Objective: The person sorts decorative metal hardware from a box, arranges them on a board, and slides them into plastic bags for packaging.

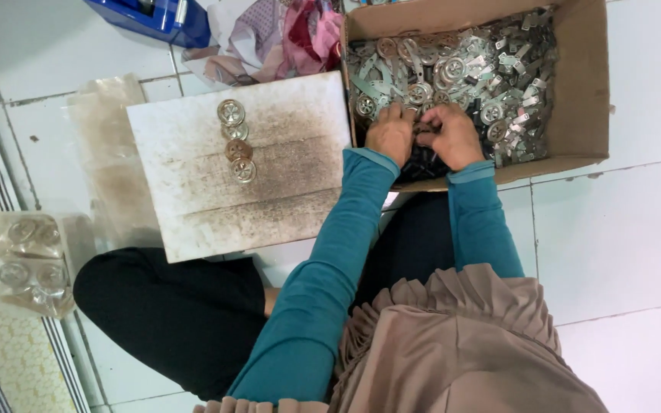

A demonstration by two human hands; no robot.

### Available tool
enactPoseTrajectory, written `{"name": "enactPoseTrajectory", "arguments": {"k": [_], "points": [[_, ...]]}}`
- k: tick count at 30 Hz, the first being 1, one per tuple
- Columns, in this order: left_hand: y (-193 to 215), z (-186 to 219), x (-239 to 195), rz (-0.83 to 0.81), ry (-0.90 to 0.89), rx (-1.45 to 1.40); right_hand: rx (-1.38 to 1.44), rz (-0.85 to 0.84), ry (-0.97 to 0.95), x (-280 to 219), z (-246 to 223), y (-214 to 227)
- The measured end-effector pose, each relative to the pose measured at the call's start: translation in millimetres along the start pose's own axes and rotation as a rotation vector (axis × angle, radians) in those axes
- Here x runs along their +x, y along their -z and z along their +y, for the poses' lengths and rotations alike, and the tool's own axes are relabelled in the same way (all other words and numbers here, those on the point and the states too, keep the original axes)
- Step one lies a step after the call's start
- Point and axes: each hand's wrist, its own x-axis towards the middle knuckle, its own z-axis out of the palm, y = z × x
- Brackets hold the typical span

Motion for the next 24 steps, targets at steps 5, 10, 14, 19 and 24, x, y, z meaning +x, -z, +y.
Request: {"name": "enactPoseTrajectory", "arguments": {"k": [5, 10, 14, 19, 24], "points": [[-7, -3, 11, 0.178, -0.075, -0.27, 0.161, 0.207, 0.173, -8, -17, 12], [64, -2, -37, 0.666, -0.304, -0.516, 0.517, 0.276, 0.263, -40, -85, 40], [113, -29, -119, 0.832, -0.142, -0.762, 0.715, 0.216, 0.348, -71, -164, 26], [138, -105, -221, 0.948, 0.059, -0.732, 0.655, 0.1, 0.402, -95, -254, -50], [130, -156, -273, 0.945, 0.298, -0.199, 0.574, 0.058, 0.412, -102, -298, -128]]}}
